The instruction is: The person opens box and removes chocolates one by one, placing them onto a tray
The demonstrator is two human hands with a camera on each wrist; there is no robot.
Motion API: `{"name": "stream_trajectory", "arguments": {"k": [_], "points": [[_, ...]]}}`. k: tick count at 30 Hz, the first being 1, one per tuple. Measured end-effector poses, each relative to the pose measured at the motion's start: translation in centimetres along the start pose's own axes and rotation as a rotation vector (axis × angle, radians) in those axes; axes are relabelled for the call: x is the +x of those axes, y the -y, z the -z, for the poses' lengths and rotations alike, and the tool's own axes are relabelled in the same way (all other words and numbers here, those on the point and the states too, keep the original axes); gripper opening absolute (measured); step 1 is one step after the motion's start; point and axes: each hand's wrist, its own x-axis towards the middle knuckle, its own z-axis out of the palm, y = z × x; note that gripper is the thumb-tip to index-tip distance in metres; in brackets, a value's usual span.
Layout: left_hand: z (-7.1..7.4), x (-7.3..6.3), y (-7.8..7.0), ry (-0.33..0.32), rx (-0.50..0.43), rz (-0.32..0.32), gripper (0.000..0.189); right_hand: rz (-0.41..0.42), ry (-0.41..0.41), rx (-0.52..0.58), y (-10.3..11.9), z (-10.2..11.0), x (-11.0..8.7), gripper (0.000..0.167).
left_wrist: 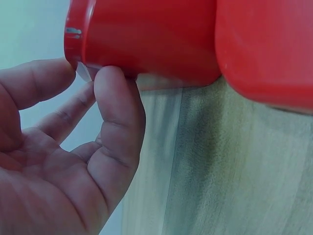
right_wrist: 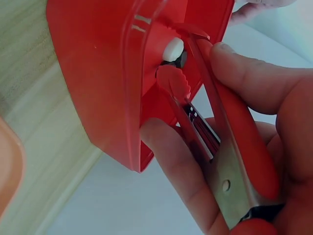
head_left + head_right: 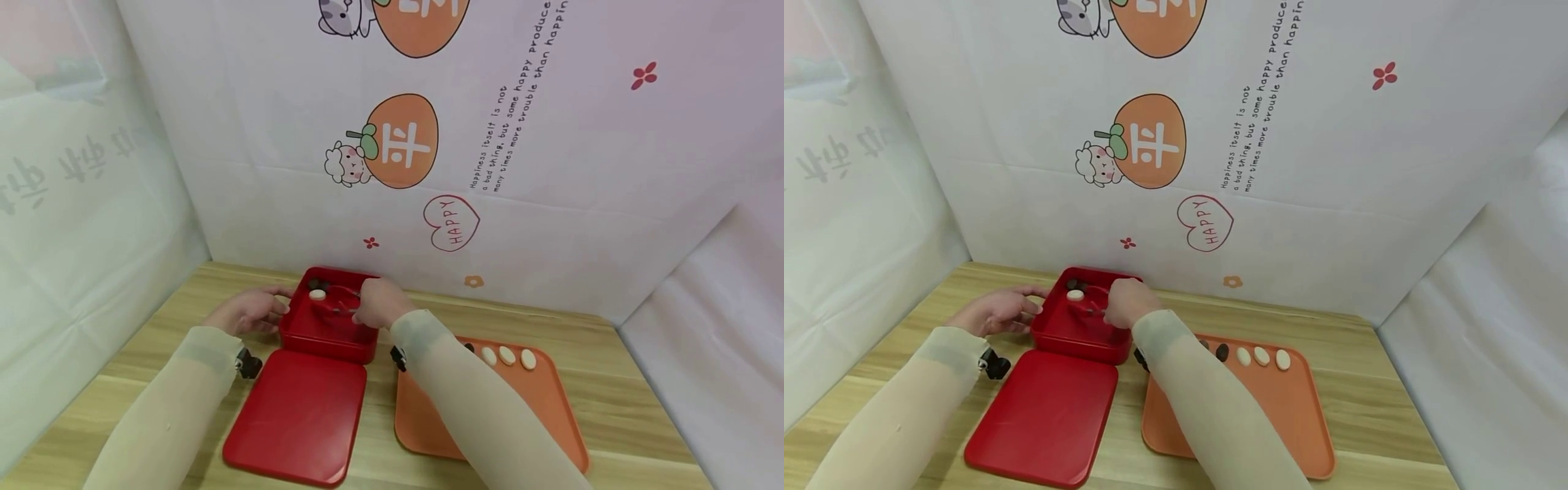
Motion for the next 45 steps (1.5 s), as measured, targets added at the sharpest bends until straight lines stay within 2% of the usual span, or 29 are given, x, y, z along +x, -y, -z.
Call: {"name": "stream_trajectory", "arguments": {"k": [6,10,22,30,38,41,45], "points": [[0.1,0.0,0.0,-0.002,-0.001,-0.001,0.057,0.0,0.021,0.001,0.3,-0.4,0.4,0.026],[0.0,0.1,0.0,-0.011,-0.003,0.003,0.055,0.037,0.02,-0.019,0.2,-0.5,0.8,0.028],[0.1,0.1,0.3,0.001,0.003,-0.001,0.056,0.013,0.023,-0.039,1.0,-0.3,0.4,0.024],[0.3,0.3,0.4,-0.009,-0.006,-0.001,0.054,0.092,0.004,-0.053,0.1,-0.6,0.7,0.02],[0.2,0.3,0.3,0.006,-0.004,-0.002,0.056,0.118,-0.036,-0.067,-0.4,-0.2,-0.5,0.018],[0.1,0.2,0.3,-0.001,-0.005,0.0,0.055,0.14,-0.065,-0.065,-1.1,0.0,-1.3,0.025],[0.1,0.1,0.2,-0.004,-0.002,-0.001,0.056,0.176,-0.089,0.002,-2.3,0.7,-2.8,0.032]]}}
